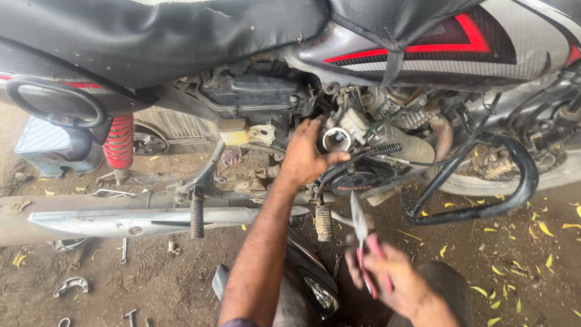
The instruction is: The person selects a wrench from a metal tray and moves to a motorcycle. They use the wrench and pliers to tighten bolts and adjust components on the motorcycle's engine area.
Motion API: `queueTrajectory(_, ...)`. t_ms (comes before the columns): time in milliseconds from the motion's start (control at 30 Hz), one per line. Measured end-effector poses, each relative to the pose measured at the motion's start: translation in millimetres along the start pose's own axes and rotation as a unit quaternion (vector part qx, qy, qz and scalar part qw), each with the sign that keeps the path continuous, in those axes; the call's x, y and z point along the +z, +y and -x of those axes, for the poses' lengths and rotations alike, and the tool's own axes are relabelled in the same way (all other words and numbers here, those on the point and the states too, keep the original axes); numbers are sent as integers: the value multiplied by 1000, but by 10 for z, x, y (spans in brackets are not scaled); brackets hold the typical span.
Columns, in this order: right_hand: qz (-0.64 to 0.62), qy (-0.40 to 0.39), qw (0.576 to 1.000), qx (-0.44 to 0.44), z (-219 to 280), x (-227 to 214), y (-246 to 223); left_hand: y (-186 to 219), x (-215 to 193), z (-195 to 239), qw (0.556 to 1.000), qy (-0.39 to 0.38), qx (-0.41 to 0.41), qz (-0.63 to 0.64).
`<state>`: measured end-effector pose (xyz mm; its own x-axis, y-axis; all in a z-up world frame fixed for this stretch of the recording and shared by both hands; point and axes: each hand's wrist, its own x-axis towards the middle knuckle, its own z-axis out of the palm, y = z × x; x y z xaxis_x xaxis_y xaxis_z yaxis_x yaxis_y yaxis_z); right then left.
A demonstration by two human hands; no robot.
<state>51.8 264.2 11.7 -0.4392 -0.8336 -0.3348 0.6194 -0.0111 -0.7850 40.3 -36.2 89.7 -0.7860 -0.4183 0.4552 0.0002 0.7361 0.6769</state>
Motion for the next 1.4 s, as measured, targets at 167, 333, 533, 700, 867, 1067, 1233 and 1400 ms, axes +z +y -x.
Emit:
queueTrajectory(167, -176, -99, 978, -60, -496, 1239, -515, 14, -5, 34, 999, 7, -7, 48)
queueTrajectory(333, -277, -100, 947, -129, -1088, 1994, -600, 47, -68, 545, 415, -53, -52, 907)
queueTrajectory(533, -373, -86, 907, -175, -1488, 2104, -665, -4, 119, 334, 120, 278, -81, 950)
queueTrajectory(700, -430, -68, 883, -173, -1673, 2109, -767, 105, 98, 151, 73, 243, -38, 966)
queueTrajectory(867, -484, -55, 854, -180, -1807, 2254, -842, 345, -214, 64, 183, 287, -112, 933)
queueTrajectory(1067, -552, -29, 810, -195, -1962, 2419, -918, 86, -368, -146, 277, 268, -165, 908)
queueTrajectory(1233, -571, -55, 790, -216, -2030, 2444, -937, -177, -238, -167, 333, 116, -14, 936)
queueTrajectory(1400, -541, -72, 810, -217, -1993, 2387, -909, -76, -199, -68, 254, 108, -22, 961)
